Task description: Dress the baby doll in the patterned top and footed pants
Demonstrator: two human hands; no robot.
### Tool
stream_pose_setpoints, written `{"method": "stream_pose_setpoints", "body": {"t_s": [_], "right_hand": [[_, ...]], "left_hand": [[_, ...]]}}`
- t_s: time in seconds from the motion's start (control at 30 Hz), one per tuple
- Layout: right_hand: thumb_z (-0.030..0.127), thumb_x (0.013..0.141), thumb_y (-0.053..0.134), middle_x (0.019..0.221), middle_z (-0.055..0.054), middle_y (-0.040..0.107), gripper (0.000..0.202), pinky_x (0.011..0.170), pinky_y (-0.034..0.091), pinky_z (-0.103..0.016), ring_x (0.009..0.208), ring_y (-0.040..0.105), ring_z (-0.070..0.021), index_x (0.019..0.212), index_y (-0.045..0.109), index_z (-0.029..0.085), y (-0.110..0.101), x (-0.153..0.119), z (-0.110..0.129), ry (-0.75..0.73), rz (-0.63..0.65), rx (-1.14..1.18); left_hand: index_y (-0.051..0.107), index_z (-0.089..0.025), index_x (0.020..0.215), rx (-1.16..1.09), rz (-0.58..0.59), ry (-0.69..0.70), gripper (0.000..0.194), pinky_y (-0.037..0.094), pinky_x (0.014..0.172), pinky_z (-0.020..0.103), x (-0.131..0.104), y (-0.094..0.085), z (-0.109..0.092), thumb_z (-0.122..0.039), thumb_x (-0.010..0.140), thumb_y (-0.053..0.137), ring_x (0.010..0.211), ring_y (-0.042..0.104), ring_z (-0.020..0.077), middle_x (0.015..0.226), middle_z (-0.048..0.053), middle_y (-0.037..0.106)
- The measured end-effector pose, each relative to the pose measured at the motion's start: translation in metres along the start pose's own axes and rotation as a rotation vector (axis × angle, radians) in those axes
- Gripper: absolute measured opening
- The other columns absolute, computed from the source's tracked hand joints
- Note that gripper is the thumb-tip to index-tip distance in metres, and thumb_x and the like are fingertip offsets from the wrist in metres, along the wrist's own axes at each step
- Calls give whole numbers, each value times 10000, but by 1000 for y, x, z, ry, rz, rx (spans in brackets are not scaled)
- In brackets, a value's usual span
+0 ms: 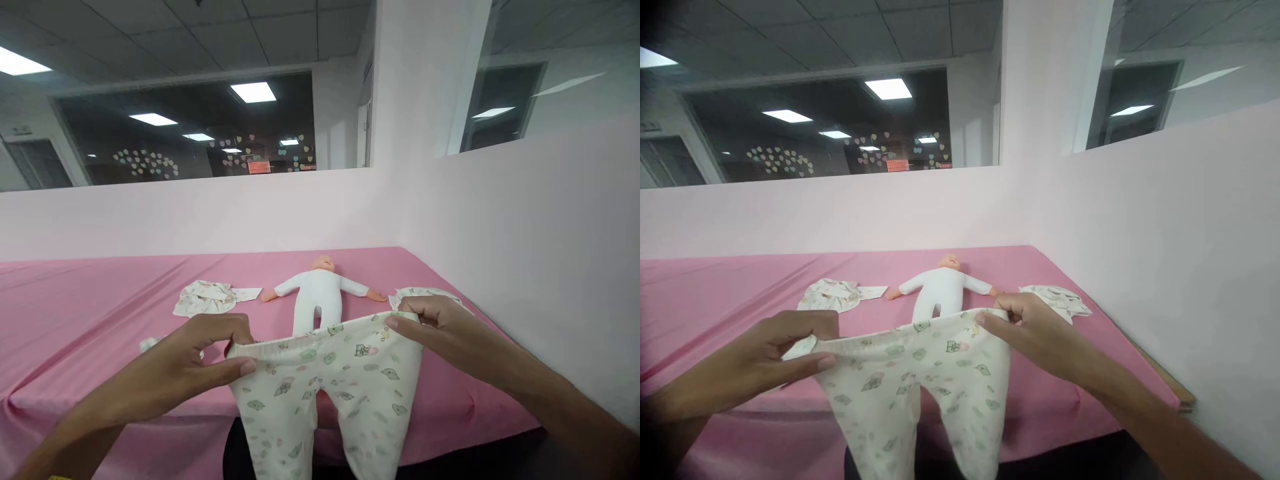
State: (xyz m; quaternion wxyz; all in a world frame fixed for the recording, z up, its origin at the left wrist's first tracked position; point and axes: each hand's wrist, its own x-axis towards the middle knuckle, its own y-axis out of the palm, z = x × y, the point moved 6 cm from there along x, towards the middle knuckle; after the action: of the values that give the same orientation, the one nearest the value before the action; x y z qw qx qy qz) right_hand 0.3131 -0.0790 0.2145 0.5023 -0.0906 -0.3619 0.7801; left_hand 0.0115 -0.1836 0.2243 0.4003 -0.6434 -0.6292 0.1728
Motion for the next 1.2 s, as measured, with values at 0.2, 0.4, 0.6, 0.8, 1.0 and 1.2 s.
{"method": "stream_pose_setpoints", "body": {"t_s": [0.2, 0.4, 0.6, 0.8, 1.0, 1.2], "right_hand": [[512, 861, 597, 701, 6, 529, 366, 616, 380, -263, 654, 463, -124, 710, 513, 190, 52, -27, 10, 219, 202, 490], [453, 841, 623, 710, -22, 625, 304, 686, 418, -265, 675, 539, -126, 784, 604, 155, 113, -52, 3, 287, 403, 694], [406, 818, 653, 877, -38, 658, 289, 737, 465, -278, 843, 623, -184, 981, 639, 167, 127, -56, 12, 219, 392, 684], [231, 741, 681, 947, -36, 655, 384, 750, 479, -293, 849, 613, -186, 1111, 586, 194, 129, -52, 9, 183, 257, 463], [158, 757, 591, 913, -22, 640, 195, 740, 479, -276, 845, 604, -172, 945, 556, 198, 132, -48, 11, 91, 147, 463], [206, 834, 541, 790, 12, 593, 95, 635, 451, -239, 702, 547, -125, 929, 552, 209, 99, -44, 25, 98, 133, 789]], "left_hand": [[648, -196, 1031, -458, 271, -194, 289, 332, 558, 183, 1, 54, 3, -416, 846, 679, 631, 424, 81, 747, -29, 527], [661, -196, 1102, -544, 382, -190, 289, 373, 613, 191, -2, 106, -4, -350, 856, 662, 654, 432, 84, 728, -45, 490], [657, -304, 1212, -268, 298, -105, 350, 458, 881, 243, -11, 122, -8, -305, 862, 639, 1074, 584, 200, 1155, 15, 668], [624, -320, 1315, -91, 214, 132, 428, 476, 933, 248, -14, 118, -33, -207, 909, 547, 1033, 659, 208, 1172, 25, 709], [582, -330, 1356, -138, 126, 272, 457, 490, 969, 288, -24, 111, -41, -169, 939, 483, 1087, 637, 210, 1221, 65, 661], [343, -282, 1501, -479, -212, -75, 854, 345, 1131, 471, -35, 141, 42, -436, 768, 753, 1351, 405, 326, 1522, 117, 359]]}}
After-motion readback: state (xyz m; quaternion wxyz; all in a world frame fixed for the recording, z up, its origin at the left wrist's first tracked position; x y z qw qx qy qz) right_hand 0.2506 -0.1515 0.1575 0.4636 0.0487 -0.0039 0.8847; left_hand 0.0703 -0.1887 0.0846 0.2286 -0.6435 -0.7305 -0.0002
